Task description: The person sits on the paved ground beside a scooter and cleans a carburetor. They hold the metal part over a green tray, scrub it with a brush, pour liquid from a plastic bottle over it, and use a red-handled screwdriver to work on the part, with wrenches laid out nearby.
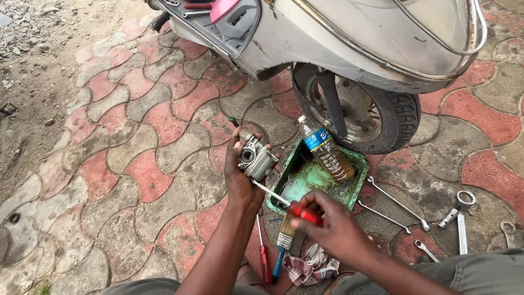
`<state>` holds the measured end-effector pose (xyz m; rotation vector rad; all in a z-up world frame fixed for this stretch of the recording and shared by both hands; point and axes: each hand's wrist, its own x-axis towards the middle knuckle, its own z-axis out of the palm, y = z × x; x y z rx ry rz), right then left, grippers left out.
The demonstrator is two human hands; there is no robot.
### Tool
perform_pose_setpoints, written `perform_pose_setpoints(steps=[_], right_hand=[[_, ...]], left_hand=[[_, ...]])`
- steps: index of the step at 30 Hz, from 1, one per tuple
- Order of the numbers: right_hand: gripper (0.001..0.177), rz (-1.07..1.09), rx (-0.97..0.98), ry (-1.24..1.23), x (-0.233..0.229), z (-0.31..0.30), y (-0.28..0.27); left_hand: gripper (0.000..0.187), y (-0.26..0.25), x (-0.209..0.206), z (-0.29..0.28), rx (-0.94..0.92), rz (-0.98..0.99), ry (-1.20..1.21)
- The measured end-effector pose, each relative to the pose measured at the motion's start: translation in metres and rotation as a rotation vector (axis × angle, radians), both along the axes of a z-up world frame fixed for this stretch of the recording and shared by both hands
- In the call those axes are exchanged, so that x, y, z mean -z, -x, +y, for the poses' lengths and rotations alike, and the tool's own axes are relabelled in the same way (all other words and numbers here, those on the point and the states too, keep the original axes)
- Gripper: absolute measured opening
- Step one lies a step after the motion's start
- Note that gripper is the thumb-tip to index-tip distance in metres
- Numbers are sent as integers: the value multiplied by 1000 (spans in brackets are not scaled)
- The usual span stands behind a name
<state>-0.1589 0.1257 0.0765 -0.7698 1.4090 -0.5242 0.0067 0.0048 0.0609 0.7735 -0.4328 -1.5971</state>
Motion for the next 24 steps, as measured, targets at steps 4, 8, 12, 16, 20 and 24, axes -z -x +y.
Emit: perform_pose_setpoints(steps=[4, 8, 12, 16, 20, 24], right_hand=[[51, 7, -96, 172, 24, -2, 12], [47, -33, -132, -16, -7, -4, 3], [38, 120, -134, 1264, 30, 2, 7], [47, -46, -140, 71, 52, 2, 17], [51, -62, -198, 1079, 43, 6, 10], [49, 309, -169, 355, 38, -3, 16]], left_hand=[[63, 0, 5, -1, 8, 3, 26], [61, 2, 5, -2, -13, -19, 10], [61, 2, 5, -2, -25, -5, -17], [62, 4, 1, -1, -36, -37, -42], [62, 4, 4, -2, -54, -25, -50], [61, 5, 5, 0, -57, -5, -50]])
